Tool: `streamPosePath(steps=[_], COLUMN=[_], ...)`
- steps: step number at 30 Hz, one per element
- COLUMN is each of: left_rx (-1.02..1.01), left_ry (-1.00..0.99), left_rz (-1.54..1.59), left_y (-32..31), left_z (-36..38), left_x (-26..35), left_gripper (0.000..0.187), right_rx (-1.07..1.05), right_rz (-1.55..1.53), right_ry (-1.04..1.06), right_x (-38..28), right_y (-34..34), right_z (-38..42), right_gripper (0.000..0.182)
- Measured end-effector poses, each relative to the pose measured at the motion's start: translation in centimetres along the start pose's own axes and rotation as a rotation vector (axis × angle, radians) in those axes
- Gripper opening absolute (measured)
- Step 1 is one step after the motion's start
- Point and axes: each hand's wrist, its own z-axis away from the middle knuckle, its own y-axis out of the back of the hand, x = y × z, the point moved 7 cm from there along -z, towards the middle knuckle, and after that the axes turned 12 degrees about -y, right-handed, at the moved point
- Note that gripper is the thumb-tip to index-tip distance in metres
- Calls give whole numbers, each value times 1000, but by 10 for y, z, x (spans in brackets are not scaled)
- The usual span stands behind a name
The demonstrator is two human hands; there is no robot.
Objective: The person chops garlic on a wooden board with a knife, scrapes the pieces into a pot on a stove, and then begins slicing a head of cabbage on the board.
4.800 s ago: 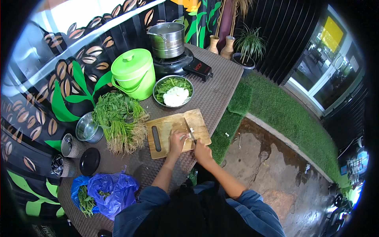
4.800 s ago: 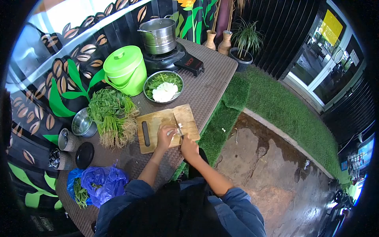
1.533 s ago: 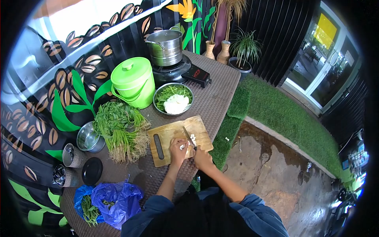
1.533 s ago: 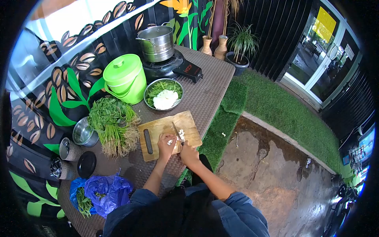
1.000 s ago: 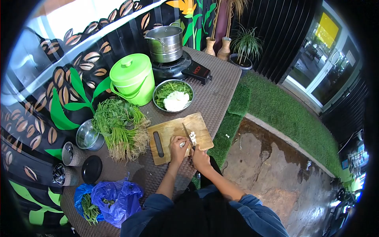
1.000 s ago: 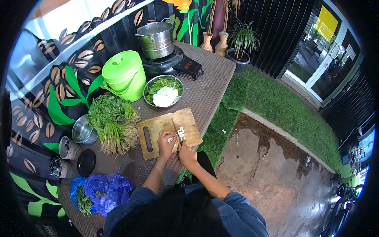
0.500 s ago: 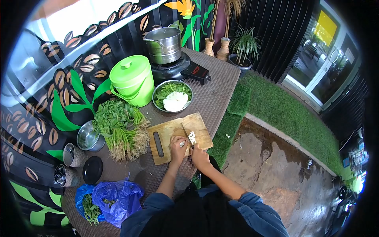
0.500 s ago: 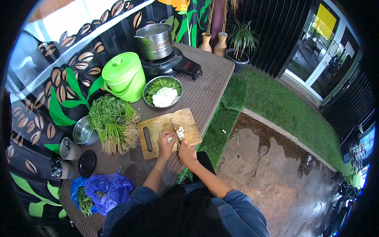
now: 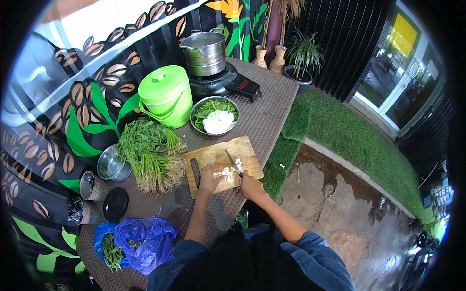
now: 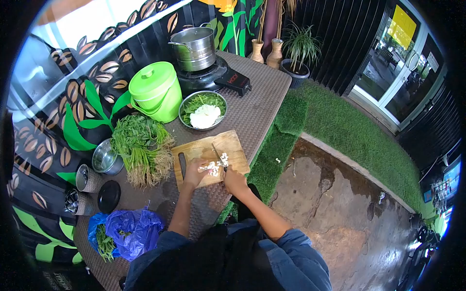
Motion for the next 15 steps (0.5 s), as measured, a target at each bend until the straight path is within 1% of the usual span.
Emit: streamPosePath(steps=[2,3,5,6,8,9,11,12,14,15], left_rx=[-91,-91,-111,-112,-85,-84,9,8,-72,-74], left_ry=[94,95,177,178,153,154,-40,-39,41,40], left_rz=[144,143,384,384,568,569,287,287,250,250], left_y=[-8,-7,-12,-12,-14,-10,16,21,22,20], left_z=[2,1,1,1,-2,-4,-10,-8,-6,-4], left_x=[-6,-5,-6,-7,-5,-2,19,22,25,23], left_gripper=[46,46,44,44,45,45,46,46,43,43], right_rx=[-5,-1,3,8,15,17,18,29,42,46], right_rz=[-17,-36,-57,-51,-43,-48,-53,-47,-42,-51], right_ry=[-11,-17,-25,-13,-1,1,2,5,5,4], right_x=[0,2,4,5,5,5,5,3,1,0], right_y=[0,-1,-1,0,0,0,-3,-4,-5,-5], right_z=[3,4,4,5,5,5,5,6,7,8], right_gripper=[38,38,38,38,38,38,38,37,37,36])
